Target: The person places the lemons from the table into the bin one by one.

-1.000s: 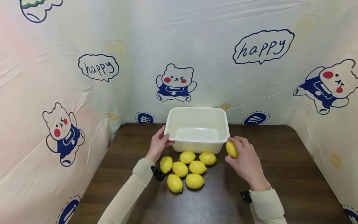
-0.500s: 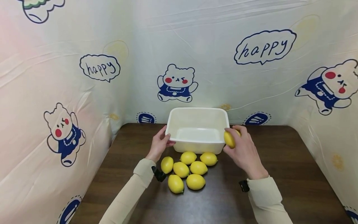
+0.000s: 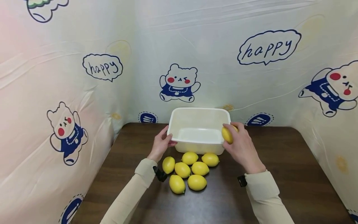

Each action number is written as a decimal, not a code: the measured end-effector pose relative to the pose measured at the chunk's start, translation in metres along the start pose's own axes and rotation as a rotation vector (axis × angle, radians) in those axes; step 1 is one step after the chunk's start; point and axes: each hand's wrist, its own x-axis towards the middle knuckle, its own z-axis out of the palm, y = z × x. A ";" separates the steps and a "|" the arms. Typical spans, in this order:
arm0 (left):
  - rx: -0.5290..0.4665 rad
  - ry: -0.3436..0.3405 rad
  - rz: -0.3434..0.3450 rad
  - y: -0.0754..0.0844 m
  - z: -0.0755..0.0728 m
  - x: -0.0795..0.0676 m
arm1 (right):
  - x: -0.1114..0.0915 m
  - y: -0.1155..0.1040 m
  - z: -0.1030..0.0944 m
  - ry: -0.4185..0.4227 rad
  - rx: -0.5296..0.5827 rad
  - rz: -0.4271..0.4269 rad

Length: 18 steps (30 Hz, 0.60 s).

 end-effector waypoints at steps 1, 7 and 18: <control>0.002 0.002 0.000 0.000 0.000 0.000 | 0.002 0.000 0.001 -0.006 0.000 0.004; 0.015 0.009 0.000 0.001 0.000 0.000 | 0.011 -0.003 0.002 -0.047 0.000 0.037; 0.011 -0.003 0.022 -0.003 -0.001 0.002 | 0.025 -0.008 0.010 -0.084 -0.005 0.048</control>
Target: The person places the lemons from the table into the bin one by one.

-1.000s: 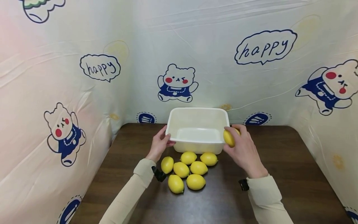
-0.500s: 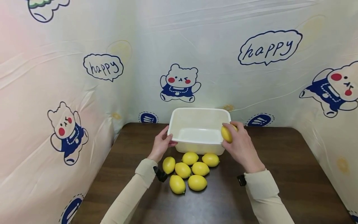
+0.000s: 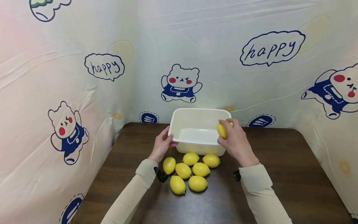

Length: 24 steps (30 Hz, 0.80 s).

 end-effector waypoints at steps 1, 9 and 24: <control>-0.002 -0.001 0.006 0.000 0.000 0.000 | 0.001 -0.001 0.000 -0.007 0.000 0.005; -0.010 -0.009 0.017 -0.002 0.000 -0.001 | 0.008 0.001 0.011 -0.069 -0.011 0.066; -0.006 -0.011 0.015 -0.001 0.001 -0.002 | 0.014 0.006 0.020 -0.095 -0.006 0.073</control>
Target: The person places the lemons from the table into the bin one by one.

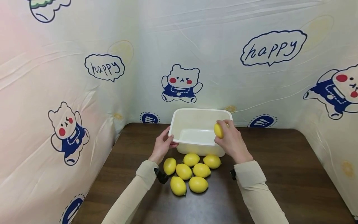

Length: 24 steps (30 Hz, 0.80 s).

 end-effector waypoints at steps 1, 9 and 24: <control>-0.001 0.001 0.001 0.000 0.000 0.000 | 0.000 0.000 0.000 -0.001 0.003 -0.001; 0.006 0.006 0.008 0.001 0.000 0.000 | 0.002 -0.001 0.003 -0.026 0.006 -0.001; 0.011 0.009 0.015 -0.001 0.001 0.000 | -0.002 -0.003 0.002 0.057 -0.037 -0.015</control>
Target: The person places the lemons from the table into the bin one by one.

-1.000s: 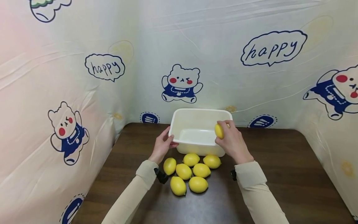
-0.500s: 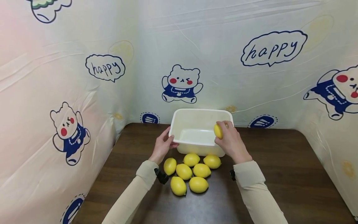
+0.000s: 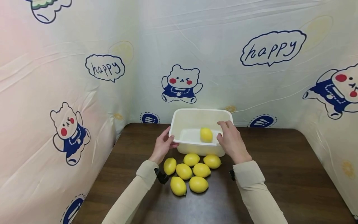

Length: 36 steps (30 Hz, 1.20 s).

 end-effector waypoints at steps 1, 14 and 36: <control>-0.001 0.001 0.000 0.000 0.000 0.000 | -0.001 0.001 0.000 0.002 -0.002 -0.001; 0.010 0.002 -0.015 0.001 0.002 0.000 | -0.011 -0.001 -0.001 0.077 -0.029 -0.059; 0.035 -0.038 -0.064 0.036 -0.001 -0.020 | -0.046 -0.023 0.010 0.050 -0.007 -0.146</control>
